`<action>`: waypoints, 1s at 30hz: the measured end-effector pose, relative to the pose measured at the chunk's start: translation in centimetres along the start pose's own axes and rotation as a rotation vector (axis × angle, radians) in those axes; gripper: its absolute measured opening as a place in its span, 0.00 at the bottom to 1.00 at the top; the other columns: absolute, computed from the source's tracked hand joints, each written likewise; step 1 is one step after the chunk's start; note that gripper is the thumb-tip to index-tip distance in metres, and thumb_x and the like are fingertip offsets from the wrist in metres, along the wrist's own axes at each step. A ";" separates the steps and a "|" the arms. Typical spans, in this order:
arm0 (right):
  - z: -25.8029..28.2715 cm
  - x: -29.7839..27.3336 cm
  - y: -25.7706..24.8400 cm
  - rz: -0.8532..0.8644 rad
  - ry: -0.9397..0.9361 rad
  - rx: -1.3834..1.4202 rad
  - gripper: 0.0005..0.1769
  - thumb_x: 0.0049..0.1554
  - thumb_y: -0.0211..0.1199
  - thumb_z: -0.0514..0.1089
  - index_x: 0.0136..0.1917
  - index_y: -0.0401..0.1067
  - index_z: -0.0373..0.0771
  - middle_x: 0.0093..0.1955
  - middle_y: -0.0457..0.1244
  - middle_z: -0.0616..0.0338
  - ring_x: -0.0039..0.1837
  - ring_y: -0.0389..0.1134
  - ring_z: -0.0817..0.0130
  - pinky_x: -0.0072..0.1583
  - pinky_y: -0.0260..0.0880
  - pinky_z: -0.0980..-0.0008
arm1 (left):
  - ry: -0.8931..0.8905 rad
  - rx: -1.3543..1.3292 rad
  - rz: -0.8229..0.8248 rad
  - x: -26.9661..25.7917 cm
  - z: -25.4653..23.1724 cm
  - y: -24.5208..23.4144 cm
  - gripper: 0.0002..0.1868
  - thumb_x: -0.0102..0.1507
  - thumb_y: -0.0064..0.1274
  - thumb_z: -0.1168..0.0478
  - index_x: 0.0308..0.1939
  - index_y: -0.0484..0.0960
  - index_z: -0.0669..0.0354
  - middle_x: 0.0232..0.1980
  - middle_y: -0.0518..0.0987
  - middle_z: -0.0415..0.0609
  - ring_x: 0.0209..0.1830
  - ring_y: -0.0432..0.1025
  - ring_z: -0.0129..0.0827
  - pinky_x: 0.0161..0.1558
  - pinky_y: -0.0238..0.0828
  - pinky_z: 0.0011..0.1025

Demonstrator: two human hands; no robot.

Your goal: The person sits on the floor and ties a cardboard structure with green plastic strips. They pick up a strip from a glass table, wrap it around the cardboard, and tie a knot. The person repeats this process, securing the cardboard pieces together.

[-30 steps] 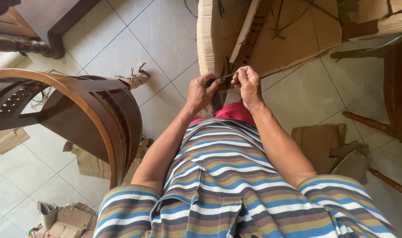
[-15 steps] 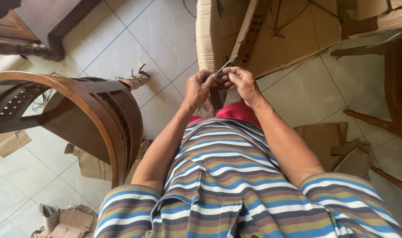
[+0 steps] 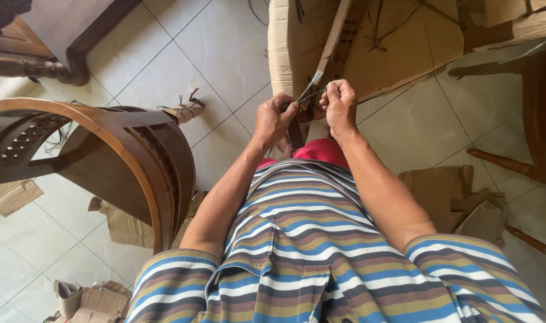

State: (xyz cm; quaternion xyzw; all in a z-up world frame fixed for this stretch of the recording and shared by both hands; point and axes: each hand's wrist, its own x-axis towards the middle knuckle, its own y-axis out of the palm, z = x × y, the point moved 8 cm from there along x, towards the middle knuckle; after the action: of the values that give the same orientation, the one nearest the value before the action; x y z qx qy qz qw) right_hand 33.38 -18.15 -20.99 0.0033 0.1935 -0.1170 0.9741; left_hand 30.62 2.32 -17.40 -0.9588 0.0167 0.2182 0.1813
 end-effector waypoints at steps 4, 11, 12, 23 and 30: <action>-0.2 1.4 -1.9 -0.120 0.002 0.065 0.10 0.68 0.49 0.42 0.45 0.68 0.43 0.35 0.64 0.61 0.36 0.69 0.75 0.35 0.70 0.82 | -0.001 0.014 -0.004 0.2 0.6 0.1 0.10 0.62 0.59 0.52 0.45 0.88 0.47 0.32 0.86 0.46 0.39 0.82 0.40 0.41 0.77 0.38; 1.8 -2.4 2.9 0.355 -0.072 -0.087 0.09 0.63 0.57 0.43 0.57 0.69 0.42 0.56 0.69 0.50 0.57 0.72 0.60 0.53 0.74 0.69 | 0.031 -0.085 0.001 0.5 1.4 0.4 0.11 0.66 0.56 0.52 0.49 0.87 0.48 0.35 0.85 0.50 0.40 0.79 0.37 0.42 0.75 0.39; 2.6 -4.1 4.4 0.479 -0.305 -0.345 0.19 0.58 0.64 0.33 0.63 0.71 0.37 0.61 0.67 0.41 0.65 0.69 0.44 0.61 0.73 0.54 | 0.028 -0.101 -0.007 0.3 1.5 0.3 0.10 0.66 0.56 0.52 0.48 0.87 0.47 0.35 0.85 0.50 0.40 0.78 0.33 0.42 0.75 0.38; 2.3 -2.5 4.3 0.314 -0.599 -0.587 0.05 0.64 0.61 0.43 0.48 0.76 0.42 0.45 0.68 0.54 0.52 0.72 0.53 0.53 0.74 0.58 | 0.153 -0.094 -0.008 0.4 1.4 -1.0 0.08 0.68 0.57 0.55 0.48 0.85 0.50 0.30 0.83 0.47 0.32 0.78 0.32 0.38 0.76 0.34; 1.2 -0.1 1.3 0.074 -0.017 0.013 0.08 0.65 0.53 0.47 0.51 0.66 0.41 0.49 0.69 0.49 0.49 0.75 0.64 0.52 0.81 0.67 | 0.121 -0.074 -0.074 0.8 5.8 -6.3 0.09 0.69 0.57 0.61 0.52 0.84 0.56 0.31 0.84 0.49 0.32 0.79 0.32 0.38 0.77 0.32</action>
State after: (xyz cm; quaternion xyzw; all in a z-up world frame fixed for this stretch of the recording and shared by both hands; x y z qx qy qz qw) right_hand 34.09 -16.89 -19.92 0.0156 0.1842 -0.0823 0.9793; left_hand 29.69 10.31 -20.45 -0.9762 -0.0160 0.1536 0.1521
